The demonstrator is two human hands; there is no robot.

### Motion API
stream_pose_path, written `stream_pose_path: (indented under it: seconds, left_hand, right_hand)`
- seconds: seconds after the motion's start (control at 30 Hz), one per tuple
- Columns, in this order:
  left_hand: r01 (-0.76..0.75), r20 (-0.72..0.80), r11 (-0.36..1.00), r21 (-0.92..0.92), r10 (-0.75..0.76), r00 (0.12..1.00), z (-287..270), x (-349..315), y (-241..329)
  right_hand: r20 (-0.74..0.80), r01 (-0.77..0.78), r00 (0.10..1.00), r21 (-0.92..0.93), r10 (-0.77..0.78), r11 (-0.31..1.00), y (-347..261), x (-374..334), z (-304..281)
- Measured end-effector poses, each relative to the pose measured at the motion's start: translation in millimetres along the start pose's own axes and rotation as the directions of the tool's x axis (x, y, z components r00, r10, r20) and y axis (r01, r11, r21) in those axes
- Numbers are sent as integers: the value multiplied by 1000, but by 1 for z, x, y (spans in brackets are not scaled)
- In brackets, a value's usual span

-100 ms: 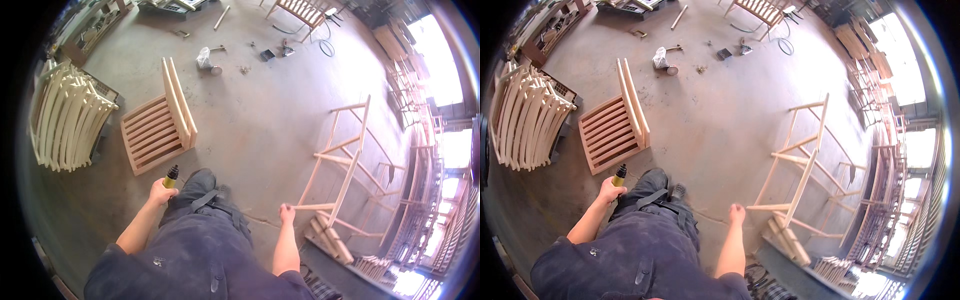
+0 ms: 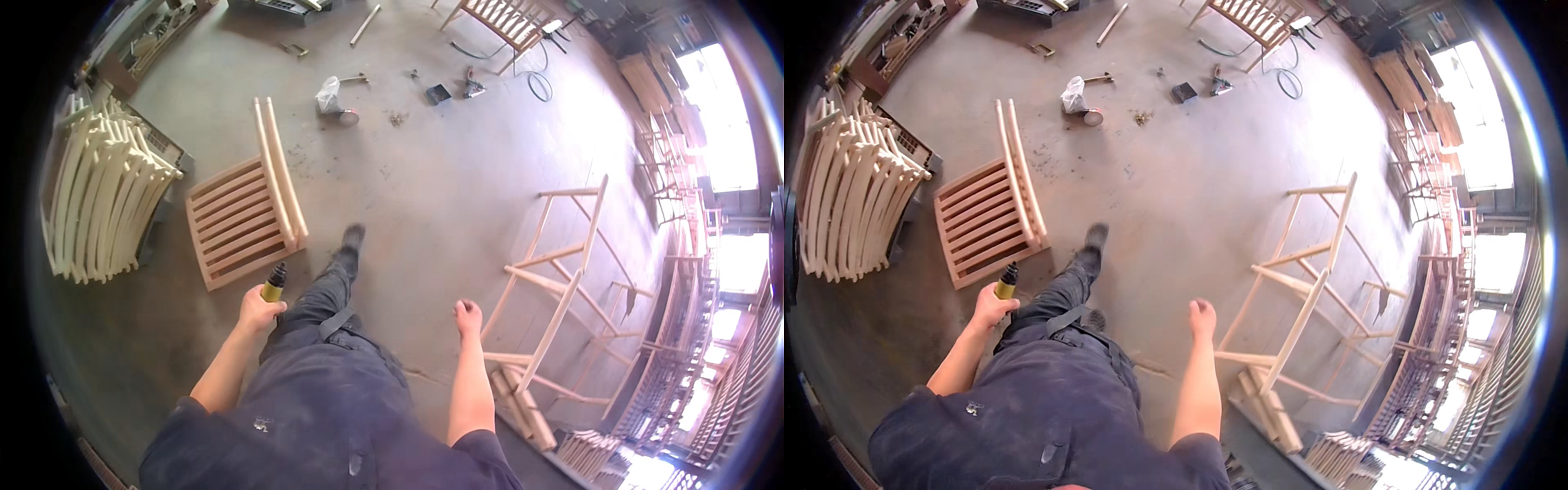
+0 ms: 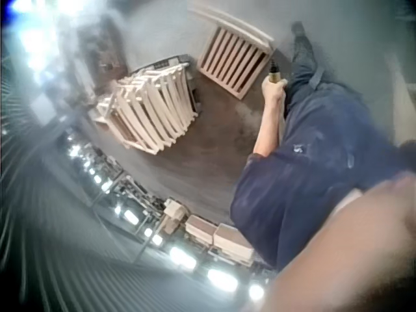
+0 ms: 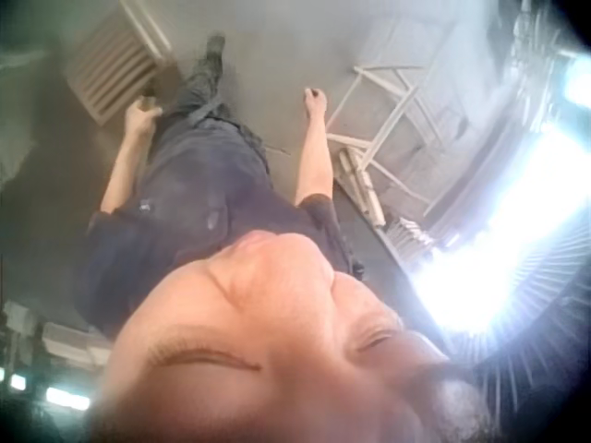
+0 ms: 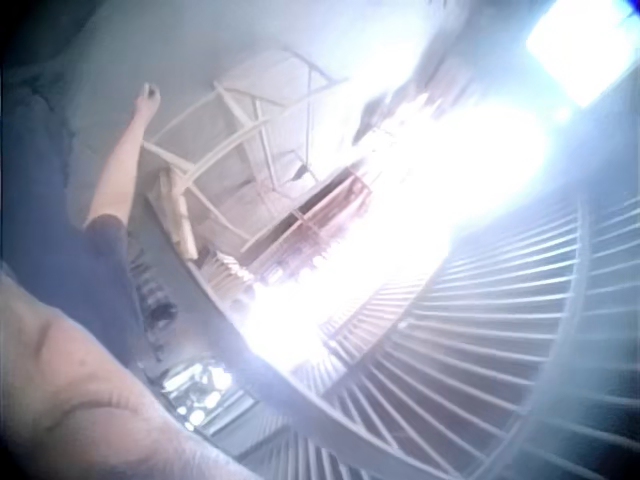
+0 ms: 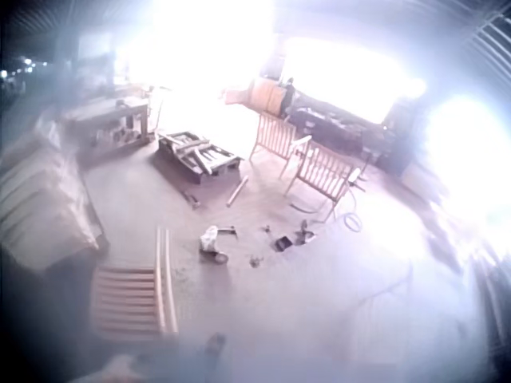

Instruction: The person walks through a workshop carrying a yellow pneumatic tool, then uses a wrench and a green clamp to tighten and adjust the tool's head while standing at a workbench.

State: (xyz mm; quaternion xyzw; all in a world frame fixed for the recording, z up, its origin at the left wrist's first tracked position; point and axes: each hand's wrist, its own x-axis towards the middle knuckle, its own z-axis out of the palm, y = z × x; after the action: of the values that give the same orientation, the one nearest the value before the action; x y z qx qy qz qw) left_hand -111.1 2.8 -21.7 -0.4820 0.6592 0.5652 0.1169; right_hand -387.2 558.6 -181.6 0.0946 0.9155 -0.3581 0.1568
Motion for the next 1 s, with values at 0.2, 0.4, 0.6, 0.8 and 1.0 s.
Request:
stream_pose_path:
  seconds: [0.2, 0.4, 0.6, 0.8, 1.0]
  left_hand:
    - [-62, -147, 990, -125, 43, 988, 40, 214, 199]
    - [76, -239, 990, -115, -102, 966, 50, 332, 318]
    - [305, -346, 940, -155, -340, 874, 63, 376, 381]
    - [469, -398, 665, -581, -735, 549, 139, 407, 425]
    - [418, -286, 301, -857, -953, 100, 208, 510, 565]
  right_hand:
    - [197, 166, 974, -274, -114, 947, -318, 233, 40]
    - [256, 87, 966, -394, 18, 915, -383, 421, 70]
    - [288, 81, 957, -378, 34, 922, -466, 666, 123]
    - [388, 202, 921, -371, -46, 907, -578, 943, 288]
    - [395, 165, 917, -238, -59, 957, -575, 1172, 552]
